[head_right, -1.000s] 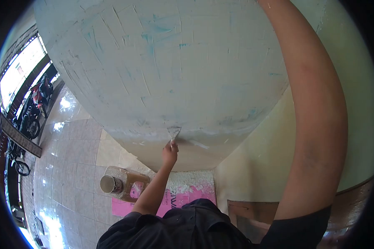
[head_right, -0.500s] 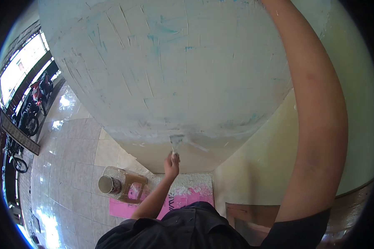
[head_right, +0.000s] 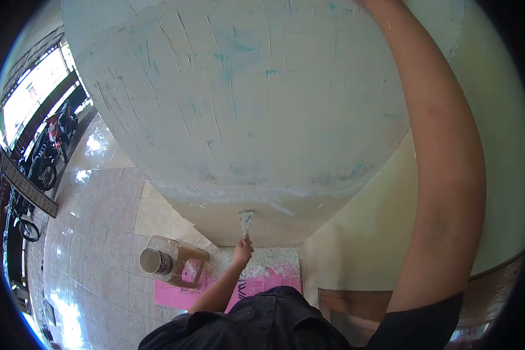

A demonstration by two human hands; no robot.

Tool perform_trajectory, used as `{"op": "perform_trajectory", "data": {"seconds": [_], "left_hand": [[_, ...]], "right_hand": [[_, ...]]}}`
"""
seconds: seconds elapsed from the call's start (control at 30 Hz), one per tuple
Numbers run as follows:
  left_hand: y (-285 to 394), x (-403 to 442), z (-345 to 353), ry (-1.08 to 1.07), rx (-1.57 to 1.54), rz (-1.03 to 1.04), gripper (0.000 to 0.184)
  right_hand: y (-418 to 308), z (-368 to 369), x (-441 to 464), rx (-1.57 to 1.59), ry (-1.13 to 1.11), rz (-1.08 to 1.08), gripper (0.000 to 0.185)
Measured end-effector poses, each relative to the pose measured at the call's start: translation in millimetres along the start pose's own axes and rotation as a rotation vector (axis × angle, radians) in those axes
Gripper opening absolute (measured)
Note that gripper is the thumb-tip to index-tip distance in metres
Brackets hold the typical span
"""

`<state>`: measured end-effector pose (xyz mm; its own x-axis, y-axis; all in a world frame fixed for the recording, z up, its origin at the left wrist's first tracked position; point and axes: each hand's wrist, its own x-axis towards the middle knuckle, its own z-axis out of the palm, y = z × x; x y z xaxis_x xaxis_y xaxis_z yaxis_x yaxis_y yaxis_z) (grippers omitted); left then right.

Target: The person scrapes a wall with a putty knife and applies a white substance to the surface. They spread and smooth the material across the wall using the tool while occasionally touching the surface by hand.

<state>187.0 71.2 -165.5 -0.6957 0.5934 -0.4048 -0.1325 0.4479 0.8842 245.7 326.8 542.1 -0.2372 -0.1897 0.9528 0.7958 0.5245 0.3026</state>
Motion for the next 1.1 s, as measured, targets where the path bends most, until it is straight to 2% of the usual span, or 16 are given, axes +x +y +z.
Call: {"op": "perform_trajectory", "data": {"seconds": [0.03, 0.1, 0.13, 0.2, 0.27, 0.37, 0.43, 0.5, 0.53, 0.6, 0.63, 0.7, 0.83, 0.9, 1.03, 1.1], "left_hand": [[-15, -4, -1, 0.001, 0.0, -0.004, 0.061], [-34, -7, -9, -0.006, -0.147, -0.302, 0.06], [-30, -9, -16, -0.004, -0.15, -0.301, 0.06], [-19, -13, -29, 0.241, -0.47, -0.172, 0.051], [2, -7, -42, 0.363, -0.795, 0.175, 0.042], [99, -35, -72, 0.344, -0.787, 0.436, 0.037], [139, -36, -83, 0.328, -0.724, 0.496, 0.038], [163, -27, -92, 0.139, -0.584, 0.795, 0.039], [169, -20, -94, 0.139, -0.582, 0.793, 0.039], [174, -3, -94, 0.022, -0.438, 0.569, 0.041], [158, 6, -91, 0.023, -0.438, 0.57, 0.041], [105, 25, -83, 0.195, -0.23, 0.511, 0.046], [-17, 15, -73, 0.236, -0.13, 0.165, 0.055], [-45, -5, -71, 0.333, -0.197, 0.03, 0.057], [-32, -23, -82, 0.378, -0.415, 0.014, 0.055], [15, -15, -95, 0.393, -0.607, 0.241, 0.05]], "right_hand": [[0, 3, -1, 0.003, -0.002, 0.0, 0.056], [0, 10, -2, -0.093, 0.032, 0.03, 0.055], [-1, 8, -1, -0.091, 0.034, 0.029, 0.055], [-2, 2, 0, 0.012, 0.044, -0.016, 0.053], [-2, 0, 1, 0.001, 0.035, -0.023, 0.051], [0, 3, 1, 0.006, 0.04, -0.033, 0.05], [0, 3, 0, 0.02, 0.058, -0.038, 0.05], [-2, 1, 0, -0.001, 0.041, -0.032, 0.051], [-1, 2, -1, -0.001, 0.038, -0.031, 0.051], [3, 8, 0, -0.011, 0.034, 0.009, 0.053], [4, 10, -1, -0.01, 0.035, 0.009, 0.053], [6, 13, -1, -0.038, 0.035, 0.029, 0.056], [4, 3, 1, 0.049, 0.062, -0.058, 0.057], [3, 6, 0, -0.004, 0.064, -0.008, 0.057], [4, 6, 0, 0.014, 0.031, 0.007, 0.057], [6, 11, -1, -0.046, 0.063, -0.006, 0.057]]}}
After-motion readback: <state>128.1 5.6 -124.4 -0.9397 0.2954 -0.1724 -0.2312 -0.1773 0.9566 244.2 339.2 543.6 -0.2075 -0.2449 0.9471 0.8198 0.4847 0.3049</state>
